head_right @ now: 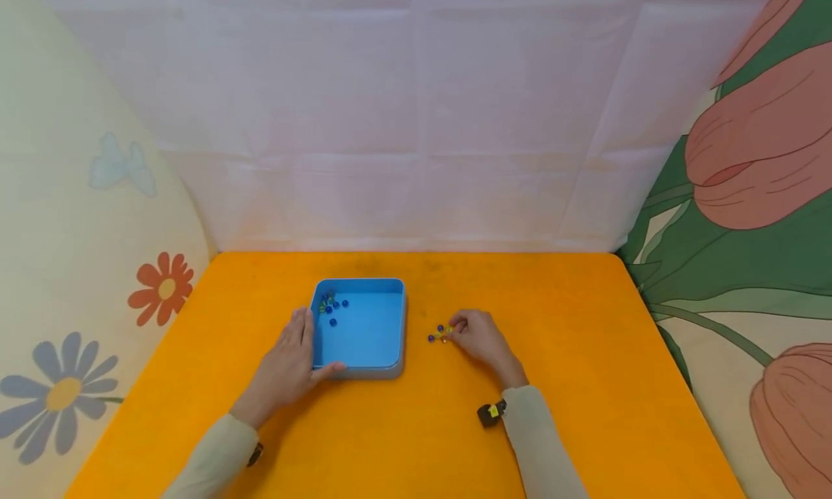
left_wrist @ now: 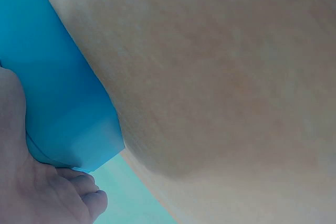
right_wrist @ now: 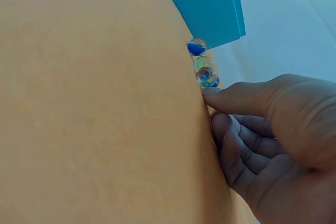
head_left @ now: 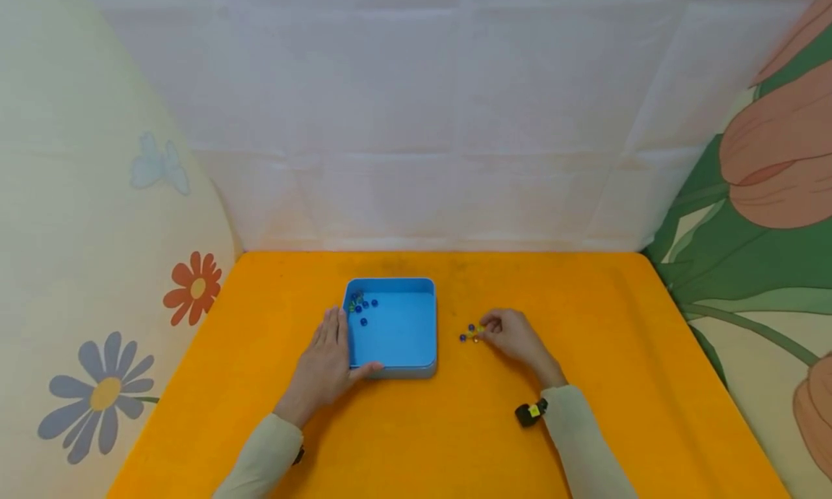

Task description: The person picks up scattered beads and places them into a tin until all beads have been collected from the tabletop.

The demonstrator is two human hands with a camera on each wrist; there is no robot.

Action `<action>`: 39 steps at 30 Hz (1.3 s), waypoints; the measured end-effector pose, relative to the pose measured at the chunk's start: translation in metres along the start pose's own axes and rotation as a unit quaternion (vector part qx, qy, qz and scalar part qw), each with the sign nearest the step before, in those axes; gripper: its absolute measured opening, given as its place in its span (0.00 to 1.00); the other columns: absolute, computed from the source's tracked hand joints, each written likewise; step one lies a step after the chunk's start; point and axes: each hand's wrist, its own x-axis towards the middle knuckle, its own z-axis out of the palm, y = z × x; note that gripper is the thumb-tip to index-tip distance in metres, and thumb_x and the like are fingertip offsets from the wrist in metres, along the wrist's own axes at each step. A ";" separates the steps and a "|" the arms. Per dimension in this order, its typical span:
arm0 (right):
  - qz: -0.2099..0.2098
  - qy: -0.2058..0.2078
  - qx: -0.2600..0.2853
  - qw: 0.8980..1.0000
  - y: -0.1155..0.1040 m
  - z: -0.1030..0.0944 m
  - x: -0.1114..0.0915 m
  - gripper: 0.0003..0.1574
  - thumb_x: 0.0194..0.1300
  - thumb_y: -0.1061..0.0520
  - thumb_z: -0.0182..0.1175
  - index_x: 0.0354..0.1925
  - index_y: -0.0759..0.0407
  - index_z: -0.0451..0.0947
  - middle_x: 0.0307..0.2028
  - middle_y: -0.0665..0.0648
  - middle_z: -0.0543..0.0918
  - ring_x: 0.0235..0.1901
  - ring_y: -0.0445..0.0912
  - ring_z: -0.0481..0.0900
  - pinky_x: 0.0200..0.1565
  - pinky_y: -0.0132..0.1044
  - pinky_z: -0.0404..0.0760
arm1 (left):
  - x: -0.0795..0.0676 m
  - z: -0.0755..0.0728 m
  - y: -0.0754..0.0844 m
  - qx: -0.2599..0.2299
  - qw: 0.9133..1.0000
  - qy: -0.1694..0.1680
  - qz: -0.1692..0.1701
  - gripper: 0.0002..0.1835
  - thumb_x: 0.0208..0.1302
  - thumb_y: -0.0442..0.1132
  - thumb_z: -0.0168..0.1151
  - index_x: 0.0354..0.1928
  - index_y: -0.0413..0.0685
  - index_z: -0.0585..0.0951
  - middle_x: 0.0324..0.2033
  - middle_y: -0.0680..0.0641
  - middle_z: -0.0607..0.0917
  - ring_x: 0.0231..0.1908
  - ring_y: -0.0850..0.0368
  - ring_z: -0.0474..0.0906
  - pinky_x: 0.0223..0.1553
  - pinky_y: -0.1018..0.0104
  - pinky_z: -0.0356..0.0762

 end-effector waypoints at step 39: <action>-0.012 -0.029 -0.046 0.998 -0.003 -0.003 0.001 0.09 0.74 0.59 0.65 0.48 0.62 0.87 0.37 0.54 0.87 0.34 0.43 0.80 0.40 0.38 0.83 | 0.000 0.001 -0.001 0.000 1.000 -0.002 0.004 0.68 0.63 0.78 0.58 0.81 0.26 0.48 0.82 0.26 0.51 0.82 0.30 0.50 0.80 0.38 0.57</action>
